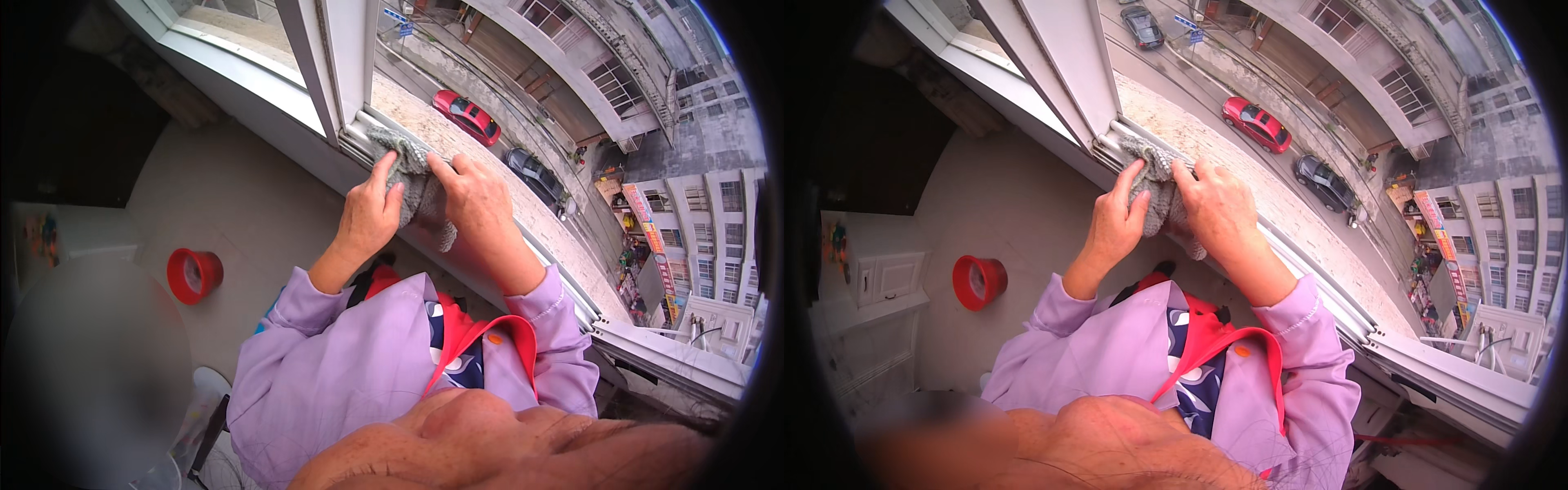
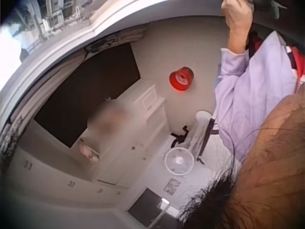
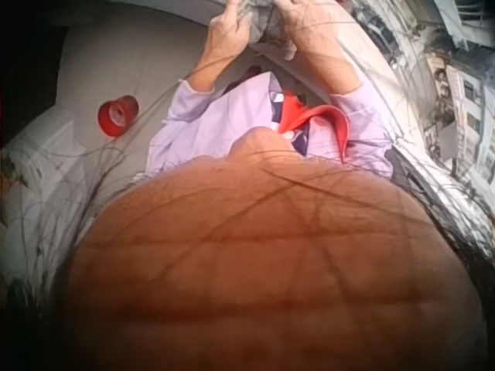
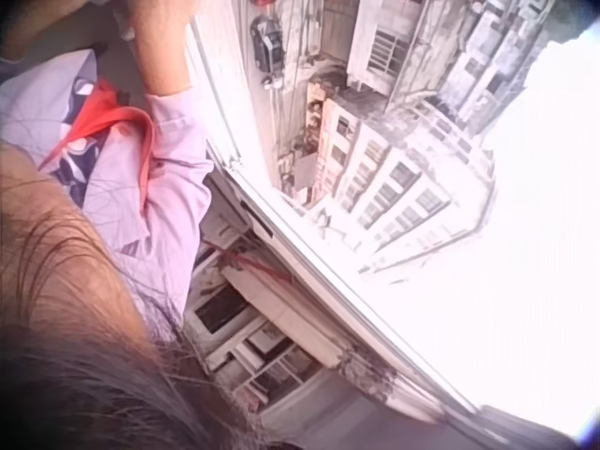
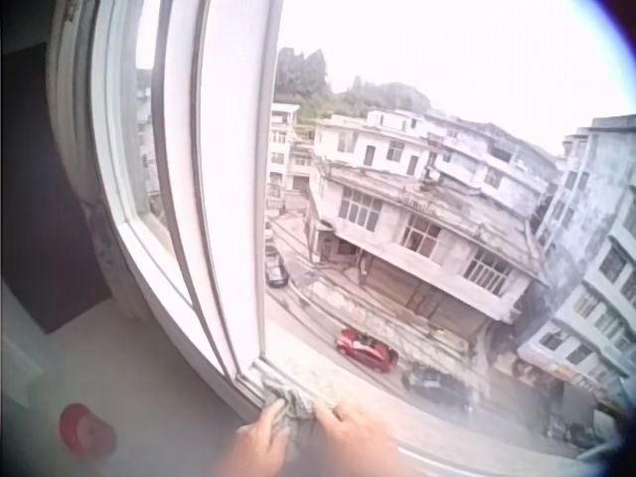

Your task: The person cleans the window frame using a scraper tool and a cloth. They scrape along the frame's grooves and wipe the surface repeatedly with a grey cloth.

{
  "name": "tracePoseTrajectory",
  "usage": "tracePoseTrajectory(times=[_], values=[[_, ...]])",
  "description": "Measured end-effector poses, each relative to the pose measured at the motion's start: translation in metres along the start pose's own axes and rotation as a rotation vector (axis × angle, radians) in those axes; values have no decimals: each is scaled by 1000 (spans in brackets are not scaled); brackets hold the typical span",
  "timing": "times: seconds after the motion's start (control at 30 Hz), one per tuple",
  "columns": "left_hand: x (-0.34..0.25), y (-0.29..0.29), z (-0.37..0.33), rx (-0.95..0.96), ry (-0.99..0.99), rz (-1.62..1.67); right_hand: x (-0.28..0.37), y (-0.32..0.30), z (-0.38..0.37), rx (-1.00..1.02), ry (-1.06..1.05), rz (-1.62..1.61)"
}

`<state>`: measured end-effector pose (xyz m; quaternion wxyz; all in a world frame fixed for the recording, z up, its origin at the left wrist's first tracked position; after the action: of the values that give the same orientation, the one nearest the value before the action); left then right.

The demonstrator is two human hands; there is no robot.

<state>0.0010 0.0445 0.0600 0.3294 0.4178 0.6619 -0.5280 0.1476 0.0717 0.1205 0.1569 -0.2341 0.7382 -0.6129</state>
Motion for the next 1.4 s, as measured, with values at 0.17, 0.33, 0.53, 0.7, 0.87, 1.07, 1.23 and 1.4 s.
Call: tracePoseTrajectory(times=[0.17,0.33,0.53,0.7,0.87,1.07,1.23,1.4], values=[[-34,50,29,290,155,210,-31,-44,76,147,136,20],[-46,86,37,701,171,397,-43,-86,120,250,313,79],[-42,27,7,233,136,250,-37,-45,50,-58,180,-166],[-3,-12,-19,33,-29,8,-16,11,-6,-136,60,-189],[-4,-10,-11,169,-40,7,-19,10,21,-81,117,-245],[-51,59,7,536,129,96,-50,-21,119,-102,270,-124],[-92,132,37,860,298,273,-75,-62,207,-96,394,41],[-135,213,73,1197,190,291,-96,-102,279,36,569,274]])
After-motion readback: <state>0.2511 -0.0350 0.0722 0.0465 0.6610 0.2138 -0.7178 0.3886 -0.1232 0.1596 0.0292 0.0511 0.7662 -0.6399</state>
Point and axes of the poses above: each hand's wrist, its own z-axis away from the middle knuckle, its own y-axis out of the palm, x = y × z, the point moved 5 cm from there along -z, towards the middle knuckle, and after that the axes turned 2 degrees about y, right-handed, at the moved point
